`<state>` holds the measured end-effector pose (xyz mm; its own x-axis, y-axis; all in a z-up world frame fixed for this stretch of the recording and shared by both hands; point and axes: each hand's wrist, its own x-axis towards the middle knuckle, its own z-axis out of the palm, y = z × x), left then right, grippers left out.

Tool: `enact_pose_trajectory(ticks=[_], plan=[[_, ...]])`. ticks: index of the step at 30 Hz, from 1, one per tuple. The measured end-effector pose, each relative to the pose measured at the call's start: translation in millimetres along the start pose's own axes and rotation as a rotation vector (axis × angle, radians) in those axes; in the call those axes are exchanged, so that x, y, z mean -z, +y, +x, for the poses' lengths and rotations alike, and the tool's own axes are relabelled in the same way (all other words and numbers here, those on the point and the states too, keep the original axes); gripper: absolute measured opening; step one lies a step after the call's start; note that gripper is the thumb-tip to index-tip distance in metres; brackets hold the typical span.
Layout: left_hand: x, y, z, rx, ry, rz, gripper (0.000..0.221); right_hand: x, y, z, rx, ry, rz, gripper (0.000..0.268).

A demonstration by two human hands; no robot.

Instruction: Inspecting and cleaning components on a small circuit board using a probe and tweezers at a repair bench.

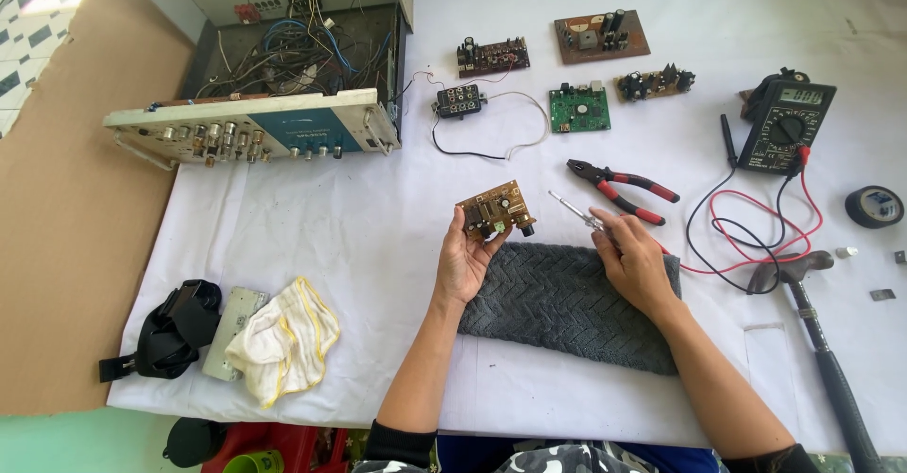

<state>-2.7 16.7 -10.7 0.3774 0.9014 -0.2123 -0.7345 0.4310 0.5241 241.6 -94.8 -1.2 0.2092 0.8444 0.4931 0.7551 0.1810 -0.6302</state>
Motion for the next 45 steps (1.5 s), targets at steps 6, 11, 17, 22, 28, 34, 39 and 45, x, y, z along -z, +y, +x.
enact_pose_trajectory(ticks=[6,11,17,22,28,34,39,45], plan=[[0,-5,7,-0.090,-0.121,0.155,0.057,9,-2,-6,0.029,0.165,0.149,0.026],[-13,-9,5,-0.168,-0.201,0.291,0.056,3,-15,-14,0.195,0.247,0.156,0.024],[-41,-15,9,-0.218,-0.261,0.439,0.057,-4,-17,-21,0.257,0.310,0.115,0.023],[-53,-25,19,-0.202,-0.254,0.406,0.058,1,-19,-13,0.241,0.353,0.131,0.020],[-38,-39,16,-0.086,-0.250,0.234,0.070,0,-13,-14,0.172,0.345,0.117,0.016],[-21,-45,19,-0.060,-0.197,0.198,0.055,-2,-16,-14,0.138,0.321,0.125,0.017],[-31,-38,11,-0.074,-0.131,0.272,0.049,6,-21,-10,0.149,0.303,0.062,0.019],[-16,-47,20,-0.141,-0.194,0.333,0.045,-4,-14,-18,0.038,0.314,0.102,0.024]])
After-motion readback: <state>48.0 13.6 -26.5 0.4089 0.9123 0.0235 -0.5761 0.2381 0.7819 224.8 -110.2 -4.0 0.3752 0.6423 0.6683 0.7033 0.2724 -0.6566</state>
